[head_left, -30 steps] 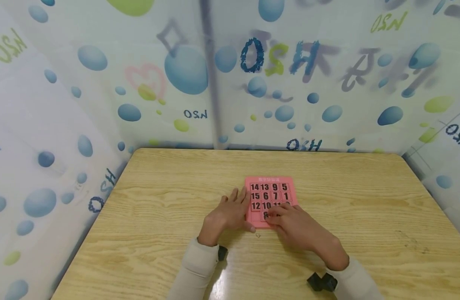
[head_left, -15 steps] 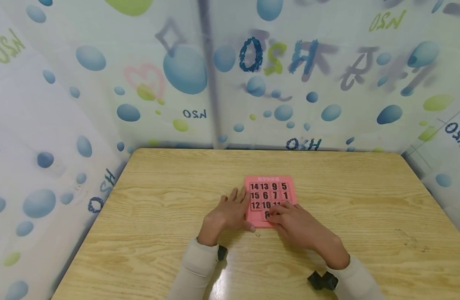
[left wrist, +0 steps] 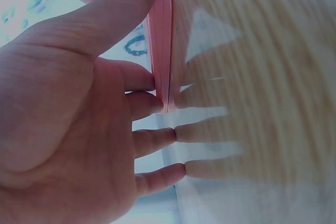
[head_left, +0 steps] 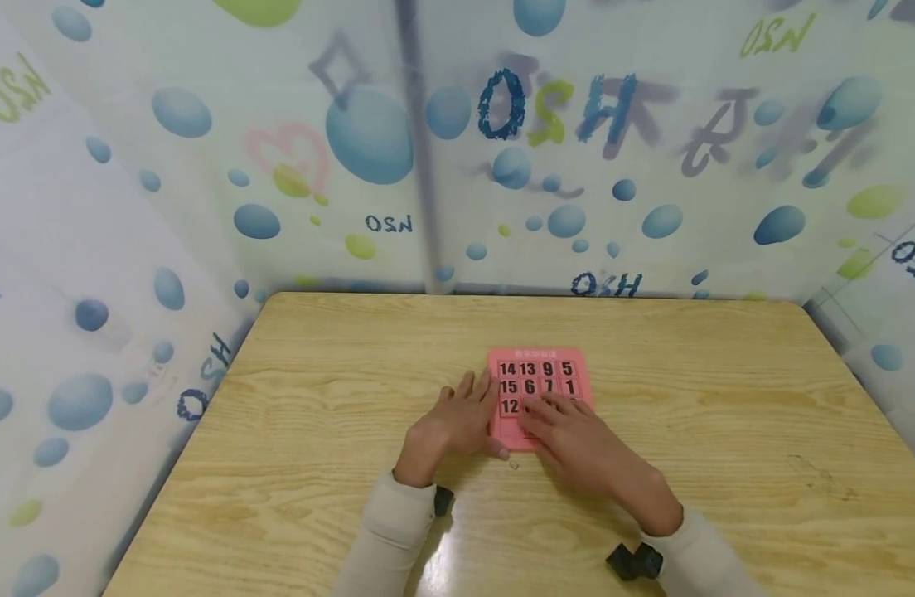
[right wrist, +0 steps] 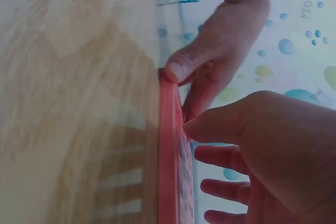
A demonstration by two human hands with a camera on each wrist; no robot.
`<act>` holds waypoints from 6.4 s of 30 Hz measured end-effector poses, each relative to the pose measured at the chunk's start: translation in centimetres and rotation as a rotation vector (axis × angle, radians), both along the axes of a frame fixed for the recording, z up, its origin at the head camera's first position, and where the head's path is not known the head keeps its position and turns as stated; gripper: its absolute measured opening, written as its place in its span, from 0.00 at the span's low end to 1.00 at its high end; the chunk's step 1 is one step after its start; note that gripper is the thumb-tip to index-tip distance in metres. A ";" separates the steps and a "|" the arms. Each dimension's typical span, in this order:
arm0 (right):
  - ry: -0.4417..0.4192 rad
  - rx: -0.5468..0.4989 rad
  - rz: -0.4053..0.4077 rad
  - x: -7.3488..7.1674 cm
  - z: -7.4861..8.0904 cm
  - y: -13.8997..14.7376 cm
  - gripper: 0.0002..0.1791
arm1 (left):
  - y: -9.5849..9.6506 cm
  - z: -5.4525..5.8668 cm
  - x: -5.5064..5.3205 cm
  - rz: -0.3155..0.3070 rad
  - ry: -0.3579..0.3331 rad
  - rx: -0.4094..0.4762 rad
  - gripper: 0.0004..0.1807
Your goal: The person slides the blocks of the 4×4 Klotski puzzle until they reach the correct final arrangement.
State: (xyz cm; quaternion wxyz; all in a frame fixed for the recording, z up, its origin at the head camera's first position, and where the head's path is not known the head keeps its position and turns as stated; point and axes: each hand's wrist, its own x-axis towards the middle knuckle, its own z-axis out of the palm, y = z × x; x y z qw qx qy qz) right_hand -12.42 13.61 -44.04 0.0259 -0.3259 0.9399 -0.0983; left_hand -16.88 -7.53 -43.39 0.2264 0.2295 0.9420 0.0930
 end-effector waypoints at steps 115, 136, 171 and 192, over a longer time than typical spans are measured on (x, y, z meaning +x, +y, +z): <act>0.023 0.051 -0.093 -2.6 -0.2 -3.1 0.26 | 0.1 0.2 0.0 0.002 0.002 -0.017 0.59; 0.051 0.065 -0.048 -1.6 -0.2 -3.0 0.25 | 0.1 0.2 0.0 -0.006 0.017 -0.019 0.60; -0.033 0.108 -0.117 -3.5 0.2 -2.5 0.33 | 0.1 0.4 0.0 -0.032 0.017 -0.017 0.57; -0.043 0.141 -0.124 -5.0 0.1 -3.5 0.28 | 0.1 0.3 -0.1 -0.032 0.030 -0.032 0.59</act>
